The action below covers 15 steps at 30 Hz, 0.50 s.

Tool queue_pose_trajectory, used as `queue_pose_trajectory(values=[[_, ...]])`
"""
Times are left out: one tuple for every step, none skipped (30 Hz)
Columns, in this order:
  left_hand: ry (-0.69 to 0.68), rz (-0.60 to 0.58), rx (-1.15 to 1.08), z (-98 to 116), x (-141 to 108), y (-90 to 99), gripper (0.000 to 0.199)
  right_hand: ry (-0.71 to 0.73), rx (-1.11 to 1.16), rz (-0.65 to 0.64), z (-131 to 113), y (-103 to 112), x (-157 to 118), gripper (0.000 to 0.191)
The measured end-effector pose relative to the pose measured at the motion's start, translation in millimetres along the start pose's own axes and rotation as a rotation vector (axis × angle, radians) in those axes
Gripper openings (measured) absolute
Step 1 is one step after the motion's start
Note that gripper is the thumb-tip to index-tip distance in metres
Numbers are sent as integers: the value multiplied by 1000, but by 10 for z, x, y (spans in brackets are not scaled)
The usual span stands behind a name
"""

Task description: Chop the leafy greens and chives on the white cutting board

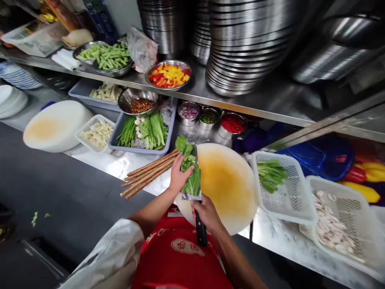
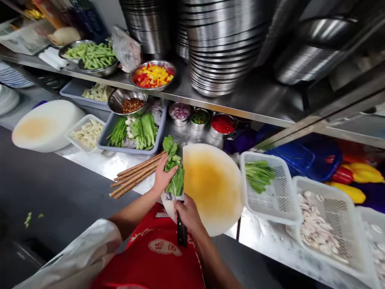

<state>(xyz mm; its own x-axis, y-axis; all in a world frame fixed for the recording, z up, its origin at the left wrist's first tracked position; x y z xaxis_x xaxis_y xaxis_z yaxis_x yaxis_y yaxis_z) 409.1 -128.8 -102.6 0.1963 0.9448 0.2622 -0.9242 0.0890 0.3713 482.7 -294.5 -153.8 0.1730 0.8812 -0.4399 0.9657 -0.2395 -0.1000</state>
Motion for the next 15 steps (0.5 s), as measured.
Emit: queue_pose_trajectory(values=[[-18, 53, 5, 53, 68, 252, 50, 14, -47, -46, -139, -153, 30, 14], [-31, 109, 12, 87, 149, 524, 51, 30, -89, -93, -287, -326, 81, 13], [-35, 168, 19, 93, 245, 812, 51, 43, -124, -141, -439, -522, 157, 11], [-29, 229, 25, 68, 361, 1112, 51, 60, -154, -187, -597, -740, 263, 10], [-17, 289, 31, 8, 502, 1421, 51, 85, -187, -232, -763, -984, 403, 9], [-1, 344, 38, -85, 674, 1732, 50, 119, -219, -279, -935, -1259, 579, 11], [16, 391, 45, -207, 885, 2042, 50, 158, -244, -325, -1109, -1565, 792, 13], [32, 428, 51, -354, 1142, 2348, 49, 197, -258, -368, -1284, -1897, 1043, 15], [48, 451, 55, -522, 1451, 2643, 48, 228, -257, -401, -1458, -2245, 1333, 16], [62, 464, 58, -702, 1813, 2929, 47, 240, -234, -424, -1626, -2598, 1659, 15], [78, 470, 65, -888, 2221, 3202, 46, 238, -195, -435, -1792, -2948, 2017, 14], [97, 470, 84, -1071, 2667, 3458, 45, 231, -143, -434, -1963, -3284, 2396, 14], [111, 461, 118, -1239, 3136, 3690, 45, 231, -85, -437, -2144, -3610, 2780, 15], [116, 441, 165, -1383, 3612, 3890, 46, 247, -27, -432, -2336, -3905, 3161, 17], [104, 399, 221, -1501, 4077, 4041, 49, 255, 31, -415, -2512, -4160, 3531, 18]])
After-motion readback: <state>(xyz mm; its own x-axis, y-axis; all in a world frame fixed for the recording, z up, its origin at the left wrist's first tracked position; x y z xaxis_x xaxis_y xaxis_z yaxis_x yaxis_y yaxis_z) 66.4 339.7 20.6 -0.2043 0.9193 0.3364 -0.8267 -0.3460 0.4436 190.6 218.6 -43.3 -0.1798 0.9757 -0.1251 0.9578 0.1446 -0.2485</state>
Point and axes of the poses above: each hand's wrist, its own x-axis towards the middle knuckle, its own y-axis out of the back of the hand, z = x × y, the point moved 9 cm from there along x, towards the middle knuckle, and after that the axes turned 5 degrees about y, right-handed, at the moved point
